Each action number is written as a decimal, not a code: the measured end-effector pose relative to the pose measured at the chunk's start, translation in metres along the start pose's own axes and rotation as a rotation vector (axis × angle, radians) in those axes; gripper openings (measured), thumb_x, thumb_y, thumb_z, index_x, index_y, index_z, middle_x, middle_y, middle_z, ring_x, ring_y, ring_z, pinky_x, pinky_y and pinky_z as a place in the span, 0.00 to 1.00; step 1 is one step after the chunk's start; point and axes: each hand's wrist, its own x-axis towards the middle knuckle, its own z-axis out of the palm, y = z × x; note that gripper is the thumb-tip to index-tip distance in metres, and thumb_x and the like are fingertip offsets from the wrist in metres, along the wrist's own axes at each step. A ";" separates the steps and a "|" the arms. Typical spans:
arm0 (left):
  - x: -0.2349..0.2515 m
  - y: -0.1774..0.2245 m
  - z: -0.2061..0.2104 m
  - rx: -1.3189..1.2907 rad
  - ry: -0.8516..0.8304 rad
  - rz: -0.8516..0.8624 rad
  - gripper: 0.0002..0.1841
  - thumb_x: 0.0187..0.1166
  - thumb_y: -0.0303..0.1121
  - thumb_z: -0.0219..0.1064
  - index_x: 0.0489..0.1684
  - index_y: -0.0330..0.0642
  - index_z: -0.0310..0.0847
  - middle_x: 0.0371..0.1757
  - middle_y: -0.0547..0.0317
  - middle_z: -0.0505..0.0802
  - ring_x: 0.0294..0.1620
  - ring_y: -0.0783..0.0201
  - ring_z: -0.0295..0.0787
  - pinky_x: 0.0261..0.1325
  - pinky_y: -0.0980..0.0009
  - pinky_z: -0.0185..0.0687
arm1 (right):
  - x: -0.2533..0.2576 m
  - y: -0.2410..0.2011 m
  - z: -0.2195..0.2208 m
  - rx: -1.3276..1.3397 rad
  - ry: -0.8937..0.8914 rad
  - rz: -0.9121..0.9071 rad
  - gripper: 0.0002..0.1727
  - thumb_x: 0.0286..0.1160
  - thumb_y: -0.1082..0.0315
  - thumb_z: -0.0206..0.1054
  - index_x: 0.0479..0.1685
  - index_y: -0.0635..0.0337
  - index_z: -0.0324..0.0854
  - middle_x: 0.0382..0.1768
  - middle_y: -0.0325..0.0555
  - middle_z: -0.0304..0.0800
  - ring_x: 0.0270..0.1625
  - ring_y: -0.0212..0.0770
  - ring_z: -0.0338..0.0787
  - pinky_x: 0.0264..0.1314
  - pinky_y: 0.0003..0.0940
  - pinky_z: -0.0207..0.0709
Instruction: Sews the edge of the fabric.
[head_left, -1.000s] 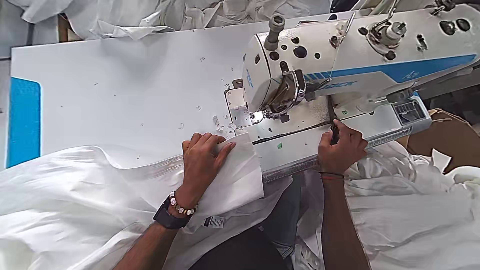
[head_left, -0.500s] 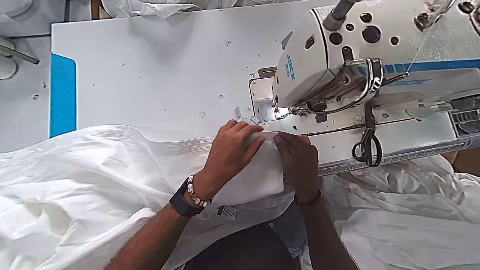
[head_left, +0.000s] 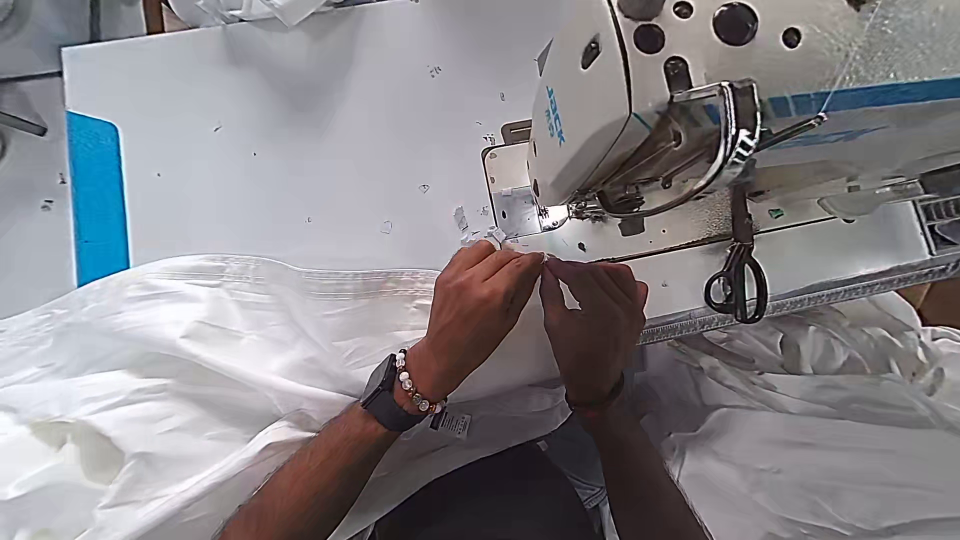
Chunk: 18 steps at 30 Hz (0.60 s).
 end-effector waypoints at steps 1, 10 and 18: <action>0.000 0.000 0.001 0.009 0.004 -0.005 0.11 0.84 0.35 0.65 0.53 0.48 0.94 0.44 0.63 0.96 0.43 0.62 0.87 0.46 0.66 0.78 | 0.000 -0.001 -0.002 -0.014 -0.019 -0.014 0.07 0.73 0.60 0.75 0.42 0.43 0.99 0.43 0.29 0.98 0.52 0.36 0.88 0.54 0.42 0.69; 0.011 -0.001 0.000 -0.305 -0.074 -0.270 0.09 0.81 0.40 0.68 0.44 0.55 0.96 0.32 0.73 0.92 0.35 0.74 0.80 0.39 0.73 0.72 | 0.020 0.017 -0.020 0.528 -0.374 0.339 0.09 0.82 0.58 0.70 0.48 0.46 0.96 0.29 0.29 0.93 0.24 0.23 0.84 0.25 0.23 0.77; 0.013 0.002 -0.016 -0.218 -0.211 -0.294 0.10 0.83 0.43 0.67 0.48 0.59 0.96 0.33 0.74 0.94 0.34 0.75 0.85 0.38 0.71 0.76 | 0.021 0.007 -0.014 0.363 -0.289 0.337 0.03 0.68 0.58 0.78 0.35 0.41 0.94 0.29 0.24 0.90 0.28 0.25 0.82 0.26 0.27 0.71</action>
